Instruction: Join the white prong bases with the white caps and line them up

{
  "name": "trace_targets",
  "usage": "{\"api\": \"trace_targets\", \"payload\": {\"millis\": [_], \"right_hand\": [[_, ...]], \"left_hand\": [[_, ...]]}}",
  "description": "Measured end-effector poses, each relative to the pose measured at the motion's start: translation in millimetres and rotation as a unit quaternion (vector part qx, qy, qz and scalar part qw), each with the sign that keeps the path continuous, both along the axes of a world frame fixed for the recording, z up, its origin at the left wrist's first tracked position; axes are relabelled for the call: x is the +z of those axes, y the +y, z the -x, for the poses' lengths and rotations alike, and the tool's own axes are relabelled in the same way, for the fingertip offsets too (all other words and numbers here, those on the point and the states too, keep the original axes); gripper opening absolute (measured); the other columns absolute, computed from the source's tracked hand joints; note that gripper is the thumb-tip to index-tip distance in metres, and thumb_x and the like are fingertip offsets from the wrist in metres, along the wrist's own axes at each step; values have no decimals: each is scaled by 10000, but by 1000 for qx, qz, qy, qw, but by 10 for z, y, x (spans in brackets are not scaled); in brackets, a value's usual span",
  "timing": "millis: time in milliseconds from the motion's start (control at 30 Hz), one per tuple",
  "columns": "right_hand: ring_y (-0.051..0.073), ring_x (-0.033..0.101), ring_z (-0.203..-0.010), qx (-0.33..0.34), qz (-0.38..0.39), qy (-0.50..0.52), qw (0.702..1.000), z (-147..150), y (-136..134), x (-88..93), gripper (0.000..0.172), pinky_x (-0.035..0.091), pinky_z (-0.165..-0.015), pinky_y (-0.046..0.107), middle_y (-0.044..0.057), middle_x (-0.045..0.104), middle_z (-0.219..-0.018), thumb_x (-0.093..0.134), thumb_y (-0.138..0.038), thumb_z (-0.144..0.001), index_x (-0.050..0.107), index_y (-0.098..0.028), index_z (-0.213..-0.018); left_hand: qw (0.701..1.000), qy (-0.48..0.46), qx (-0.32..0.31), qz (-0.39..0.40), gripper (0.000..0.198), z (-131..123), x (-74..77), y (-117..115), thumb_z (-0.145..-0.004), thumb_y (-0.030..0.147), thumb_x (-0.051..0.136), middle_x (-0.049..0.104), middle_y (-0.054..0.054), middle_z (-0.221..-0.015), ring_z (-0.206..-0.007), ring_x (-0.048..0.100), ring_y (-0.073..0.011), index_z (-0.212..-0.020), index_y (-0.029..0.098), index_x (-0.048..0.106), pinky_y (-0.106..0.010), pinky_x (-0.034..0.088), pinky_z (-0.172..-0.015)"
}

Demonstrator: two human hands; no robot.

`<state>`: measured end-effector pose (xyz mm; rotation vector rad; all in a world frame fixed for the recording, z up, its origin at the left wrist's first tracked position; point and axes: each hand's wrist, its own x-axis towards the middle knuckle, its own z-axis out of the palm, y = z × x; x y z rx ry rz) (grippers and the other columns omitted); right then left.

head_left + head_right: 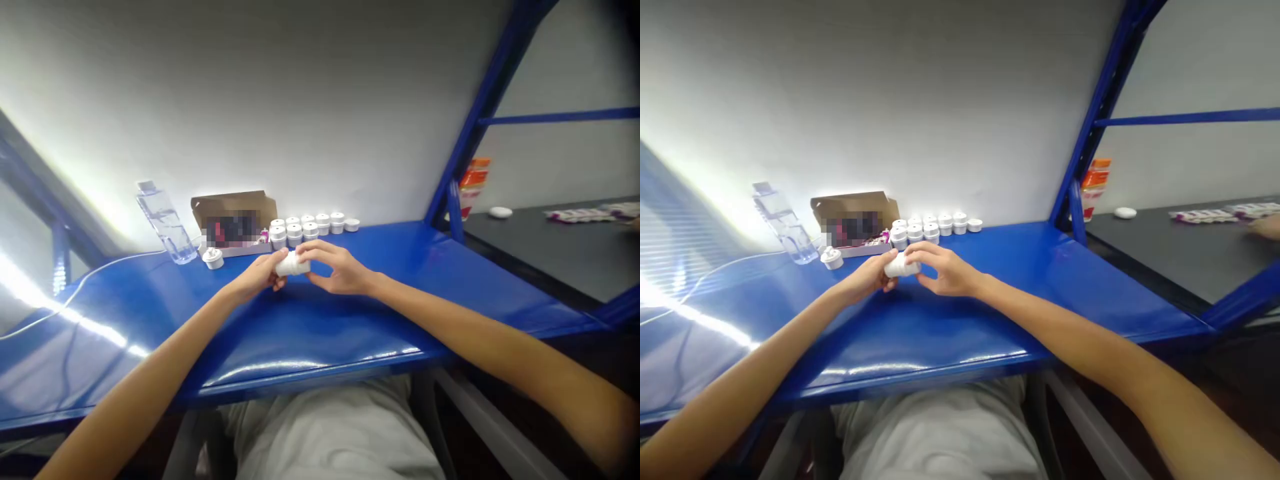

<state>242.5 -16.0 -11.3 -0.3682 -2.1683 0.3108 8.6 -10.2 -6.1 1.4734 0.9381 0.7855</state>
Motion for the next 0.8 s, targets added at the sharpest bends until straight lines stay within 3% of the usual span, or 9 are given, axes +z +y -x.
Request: {"api": "trace_targets", "payload": {"millis": [100,167,233,300,367,533,700,767,800], "right_hand": [[274,656,-1180,-19,107,35,993,37,13,-50,392,574,-1012,458,85,674,-1265,753,-301,-825,652,-253,-1201],[277,711,-1049,-38,229,90,968,75,48,-110,470,661,-798,424,83,714,-1158,796,-395,-792,638,-235,-1206],[259,744,-875,-45,332,132,933,110,92,-168,473,667,-640,385,68,748,-982,782,-474,-801,644,-212,-1170],[232,744,-770,-45,364,152,918,131,126,-202,423,663,-652,379,47,751,-862,764,-503,-817,668,-198,-1095],[216,743,-762,-40,350,149,924,137,140,-208,384,657,-712,373,41,754,-861,767,-499,-818,686,-196,-1039],[212,736,-730,-47,334,134,932,112,107,-172,392,643,-705,368,53,753,-861,685,-542,-877,707,-179,-1024],[253,675,-1156,-16,90,57,994,58,7,-91,276,557,-1025,420,85,705,-1233,727,-352,-877,716,-236,-1127],[257,649,-1202,-9,49,37,998,63,-22,-75,259,533,-1062,436,89,686,-1267,727,-313,-875,718,-242,-1124],[257,659,-1183,-16,68,44,997,75,-27,-78,274,542,-1053,439,91,688,-1252,730,-314,-873,711,-237,-1135]], "left_hand": [[999,-10,-7,-30,493,22,0,2,-901,616,599,611,-23,-675,-595,555,-120,-931,127,653,-258,433,-573],[997,-7,1,-71,441,43,5,1,-856,561,693,662,-36,-812,-710,607,-134,-987,142,648,-259,466,-649],[995,5,0,-104,457,61,13,-1,-782,495,790,685,-42,-922,-814,636,-159,-1059,167,631,-263,478,-693],[993,8,-12,-119,505,71,21,-3,-736,439,838,689,-40,-959,-867,642,-176,-1106,186,606,-268,479,-717],[992,0,-21,-126,507,73,28,-4,-723,406,851,688,-32,-940,-877,643,-178,-1101,190,591,-271,477,-740],[990,-31,-25,-137,519,65,32,0,-676,345,892,700,-23,-937,-882,653,-172,-1078,187,604,-274,484,-787],[998,-13,2,-58,448,68,9,23,-843,561,713,667,-45,-765,-639,613,-143,-966,135,646,-296,498,-644],[999,-10,-4,-46,469,78,5,28,-876,595,656,642,-38,-715,-621,604,-145,-936,130,651,-299,498,-632],[998,-13,-9,-55,454,84,6,28,-868,578,677,654,-41,-747,-656,618,-151,-967,135,656,-298,502,-650]]}}
